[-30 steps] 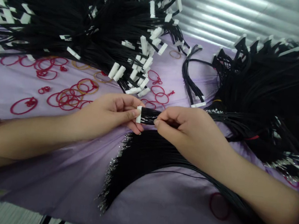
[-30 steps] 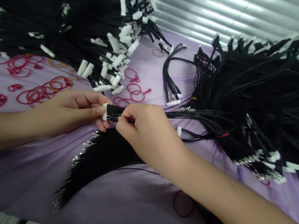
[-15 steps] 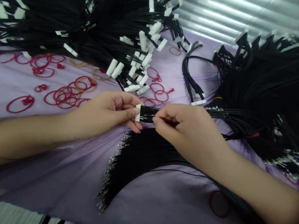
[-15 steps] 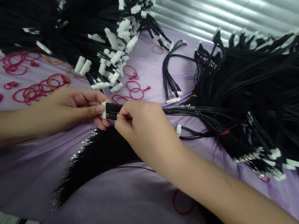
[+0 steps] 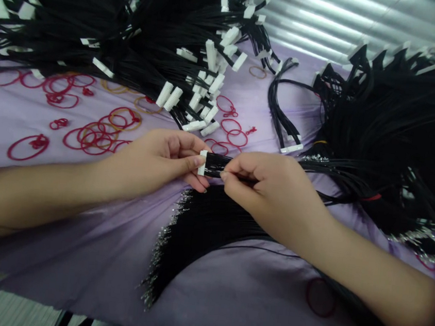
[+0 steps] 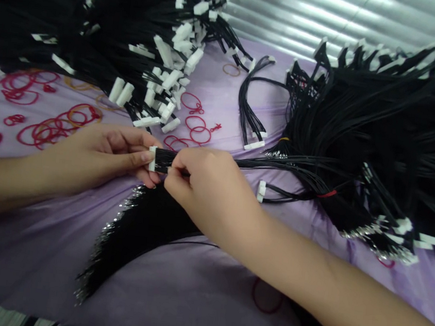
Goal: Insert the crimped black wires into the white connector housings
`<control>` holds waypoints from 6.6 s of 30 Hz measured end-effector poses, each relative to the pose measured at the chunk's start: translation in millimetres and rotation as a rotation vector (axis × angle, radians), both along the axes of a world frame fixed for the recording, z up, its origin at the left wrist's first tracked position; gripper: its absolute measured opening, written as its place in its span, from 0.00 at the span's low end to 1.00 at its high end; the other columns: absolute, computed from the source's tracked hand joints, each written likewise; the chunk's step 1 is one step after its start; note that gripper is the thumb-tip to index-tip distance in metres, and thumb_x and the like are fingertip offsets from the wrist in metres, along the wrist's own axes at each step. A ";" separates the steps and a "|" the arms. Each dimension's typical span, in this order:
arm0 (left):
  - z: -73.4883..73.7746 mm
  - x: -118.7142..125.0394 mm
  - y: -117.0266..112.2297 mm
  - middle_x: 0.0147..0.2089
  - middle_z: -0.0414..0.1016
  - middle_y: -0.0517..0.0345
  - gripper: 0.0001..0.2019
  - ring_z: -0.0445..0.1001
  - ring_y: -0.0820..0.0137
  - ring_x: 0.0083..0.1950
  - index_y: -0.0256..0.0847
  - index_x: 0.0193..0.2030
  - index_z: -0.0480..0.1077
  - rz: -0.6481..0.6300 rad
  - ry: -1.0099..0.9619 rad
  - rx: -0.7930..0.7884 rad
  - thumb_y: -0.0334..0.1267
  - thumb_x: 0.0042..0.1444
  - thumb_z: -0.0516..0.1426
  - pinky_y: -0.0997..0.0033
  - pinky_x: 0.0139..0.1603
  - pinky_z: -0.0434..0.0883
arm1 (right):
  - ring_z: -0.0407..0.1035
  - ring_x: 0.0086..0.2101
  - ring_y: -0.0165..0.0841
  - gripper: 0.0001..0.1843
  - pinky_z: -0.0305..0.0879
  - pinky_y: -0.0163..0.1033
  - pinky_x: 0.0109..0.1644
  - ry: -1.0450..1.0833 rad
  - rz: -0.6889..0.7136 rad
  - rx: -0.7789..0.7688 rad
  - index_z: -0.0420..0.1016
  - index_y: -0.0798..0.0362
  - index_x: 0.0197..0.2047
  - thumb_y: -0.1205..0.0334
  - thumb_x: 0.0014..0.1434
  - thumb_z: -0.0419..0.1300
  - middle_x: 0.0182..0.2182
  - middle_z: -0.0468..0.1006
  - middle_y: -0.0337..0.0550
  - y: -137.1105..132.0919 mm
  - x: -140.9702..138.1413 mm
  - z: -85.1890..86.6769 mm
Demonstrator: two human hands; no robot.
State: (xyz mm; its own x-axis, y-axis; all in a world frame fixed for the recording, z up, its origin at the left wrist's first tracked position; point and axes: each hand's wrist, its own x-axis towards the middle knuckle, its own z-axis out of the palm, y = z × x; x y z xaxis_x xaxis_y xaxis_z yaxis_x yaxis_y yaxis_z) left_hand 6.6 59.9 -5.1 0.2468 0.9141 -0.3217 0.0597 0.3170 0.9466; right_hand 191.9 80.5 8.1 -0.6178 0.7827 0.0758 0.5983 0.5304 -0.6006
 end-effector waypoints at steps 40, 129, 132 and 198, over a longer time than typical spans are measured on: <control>-0.9 -2.4 3.0 0.26 0.78 0.58 0.04 0.80 0.70 0.28 0.34 0.33 0.72 -0.073 -0.082 -0.065 0.25 0.55 0.57 0.77 0.31 0.79 | 0.52 0.17 0.18 0.09 0.46 0.26 0.17 0.021 0.029 -0.287 0.74 0.56 0.23 0.68 0.53 0.58 0.14 0.64 0.31 10.3 2.9 5.1; 25.3 7.0 -47.5 0.70 0.49 0.53 0.28 0.53 0.55 0.70 0.45 0.69 0.53 -0.807 0.880 0.769 0.44 0.62 0.50 0.49 0.68 0.54 | 0.54 0.61 0.47 0.41 0.54 0.52 0.65 -0.484 -0.132 0.700 0.46 0.57 0.70 0.55 0.59 0.59 0.61 0.55 0.62 32.5 261.6 76.0; 26.5 6.4 -48.6 0.70 0.50 0.53 0.28 0.53 0.55 0.70 0.44 0.69 0.54 -0.813 0.875 0.760 0.43 0.62 0.50 0.49 0.68 0.53 | 0.59 0.57 0.45 0.37 0.60 0.51 0.61 -0.398 -0.181 0.765 0.50 0.52 0.68 0.58 0.59 0.59 0.58 0.57 0.60 4.1 265.7 63.0; 26.9 -106.5 49.2 0.54 0.74 0.48 0.18 0.70 0.63 0.56 0.37 0.50 0.73 -0.129 1.095 0.968 0.30 0.54 0.51 0.61 0.62 0.65 | 0.62 0.57 0.41 0.19 0.59 0.47 0.63 -0.237 0.043 0.494 0.75 0.55 0.51 0.57 0.63 0.50 0.57 0.68 0.51 -18.9 40.6 3.3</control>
